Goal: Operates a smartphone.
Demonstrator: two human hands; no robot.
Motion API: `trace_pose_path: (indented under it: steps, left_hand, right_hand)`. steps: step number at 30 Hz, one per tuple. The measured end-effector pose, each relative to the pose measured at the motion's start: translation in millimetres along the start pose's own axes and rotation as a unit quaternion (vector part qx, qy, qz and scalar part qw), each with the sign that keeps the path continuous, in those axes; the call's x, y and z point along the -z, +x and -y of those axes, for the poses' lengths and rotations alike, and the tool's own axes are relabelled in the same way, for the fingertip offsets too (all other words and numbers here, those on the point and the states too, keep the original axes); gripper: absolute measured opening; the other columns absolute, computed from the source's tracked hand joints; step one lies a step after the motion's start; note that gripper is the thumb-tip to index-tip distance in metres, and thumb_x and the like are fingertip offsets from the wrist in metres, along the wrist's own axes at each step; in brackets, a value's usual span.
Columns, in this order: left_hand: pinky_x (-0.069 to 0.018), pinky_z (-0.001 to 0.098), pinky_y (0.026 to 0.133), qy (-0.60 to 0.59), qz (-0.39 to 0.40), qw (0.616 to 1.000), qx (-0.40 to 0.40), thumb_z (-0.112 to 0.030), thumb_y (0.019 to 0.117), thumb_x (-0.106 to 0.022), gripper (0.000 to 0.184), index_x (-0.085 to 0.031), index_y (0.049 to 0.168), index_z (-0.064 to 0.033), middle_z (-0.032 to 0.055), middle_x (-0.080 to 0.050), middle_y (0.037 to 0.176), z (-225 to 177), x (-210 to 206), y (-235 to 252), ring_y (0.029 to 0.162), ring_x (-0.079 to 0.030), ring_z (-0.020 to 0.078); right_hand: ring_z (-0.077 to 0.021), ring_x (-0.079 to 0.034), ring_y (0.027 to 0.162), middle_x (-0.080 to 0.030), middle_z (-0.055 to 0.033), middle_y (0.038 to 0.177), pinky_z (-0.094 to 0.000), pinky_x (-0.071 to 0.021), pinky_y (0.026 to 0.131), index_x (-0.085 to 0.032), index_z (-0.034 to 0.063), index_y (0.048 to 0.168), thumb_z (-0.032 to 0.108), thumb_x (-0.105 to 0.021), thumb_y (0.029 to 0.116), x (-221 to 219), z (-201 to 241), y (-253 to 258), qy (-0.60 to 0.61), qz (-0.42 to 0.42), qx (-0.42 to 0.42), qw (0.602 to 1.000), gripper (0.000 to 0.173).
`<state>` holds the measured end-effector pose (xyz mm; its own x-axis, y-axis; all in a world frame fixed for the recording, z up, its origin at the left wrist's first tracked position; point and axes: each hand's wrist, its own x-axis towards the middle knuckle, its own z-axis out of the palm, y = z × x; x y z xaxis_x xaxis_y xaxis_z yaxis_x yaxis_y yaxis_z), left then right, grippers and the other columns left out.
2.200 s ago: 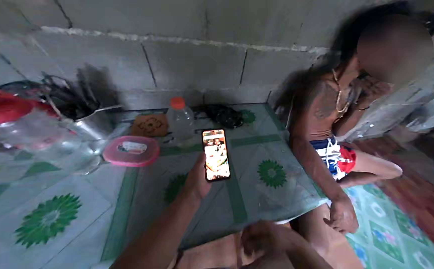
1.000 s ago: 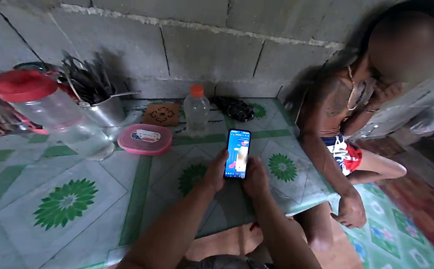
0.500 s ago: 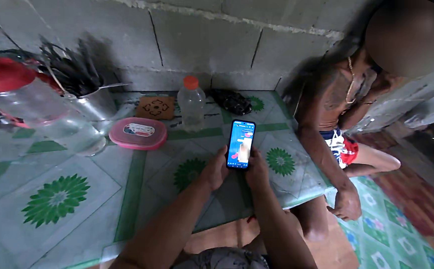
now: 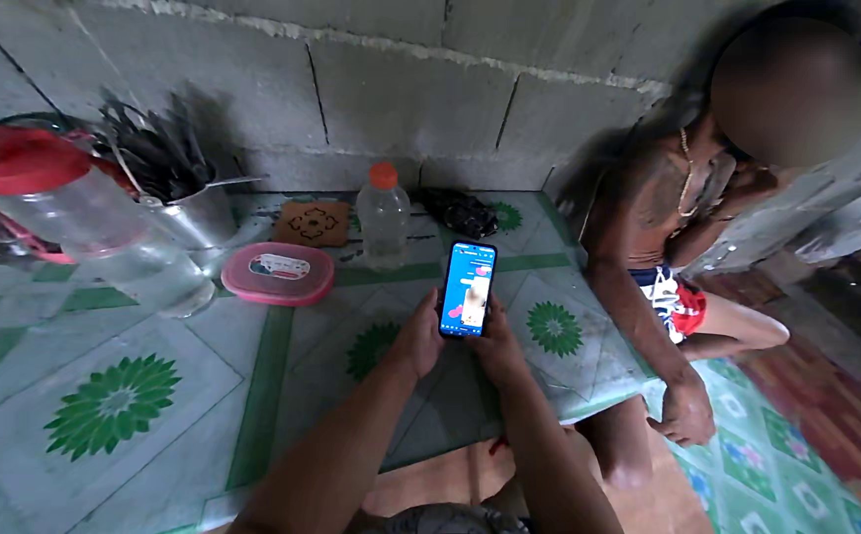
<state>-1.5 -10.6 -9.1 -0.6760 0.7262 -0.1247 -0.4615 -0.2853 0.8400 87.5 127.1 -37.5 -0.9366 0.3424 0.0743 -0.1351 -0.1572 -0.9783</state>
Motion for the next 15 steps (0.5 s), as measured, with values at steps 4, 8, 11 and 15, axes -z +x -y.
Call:
trace_pose_path:
  steps: [4,8,11,15]
  left_hand:
    - [-0.0538,0.0445,0.101,0.001,0.004,1.000,-0.008,-0.045,0.1112,-0.010,0.062,-0.036,0.152,-0.0067,0.0144,-0.058,0.139,0.8,0.8,-0.8,0.123,-0.062,0.0244]
    - [-0.0533,0.0455,0.102,-0.011,0.015,1.000,-0.012,-0.044,0.1113,-0.009,0.062,-0.037,0.151,-0.0058,0.0151,-0.060,0.137,1.5,1.0,-0.9,0.122,-0.063,0.0252]
    - [-0.0537,0.0451,0.101,-0.019,0.008,1.000,-0.007,-0.043,0.1116,-0.009,0.061,-0.038,0.149,-0.0052,0.0152,-0.061,0.136,1.3,-0.6,-0.7,0.120,-0.063,0.0252]
    - [-0.0543,0.0454,0.100,-0.030,0.007,0.999,-0.011,-0.043,0.1118,-0.009,0.060,-0.041,0.147,-0.0049,0.0157,-0.062,0.132,1.8,-1.1,-0.7,0.118,-0.064,0.0257]
  right_hand:
    - [-0.0246,-0.063,0.123,-0.051,-0.0217,0.146,-0.0408,-0.0560,0.102,-0.004,0.0056,0.162,-0.019,-0.059,0.0795,1.2,-3.4,-0.4,0.026,0.010,0.005,1.000,0.102]
    - [-0.0267,-0.063,0.123,-0.051,-0.0223,0.145,-0.0433,-0.0557,0.102,-0.003,0.0041,0.161,-0.020,-0.059,0.0785,0.6,-4.2,-1.0,0.039,0.023,0.020,0.999,0.103]
    - [-0.0257,-0.064,0.122,-0.052,-0.0219,0.145,-0.0425,-0.0566,0.101,-0.005,0.0037,0.161,-0.020,-0.061,0.0777,-0.1,-2.4,-1.7,0.022,0.017,0.019,0.999,0.103]
    - [-0.0251,-0.064,0.122,-0.052,-0.0208,0.144,-0.0427,-0.0566,0.100,-0.004,0.0039,0.161,-0.020,-0.060,0.0747,1.6,-5.6,-0.6,0.047,0.023,0.016,0.999,0.105]
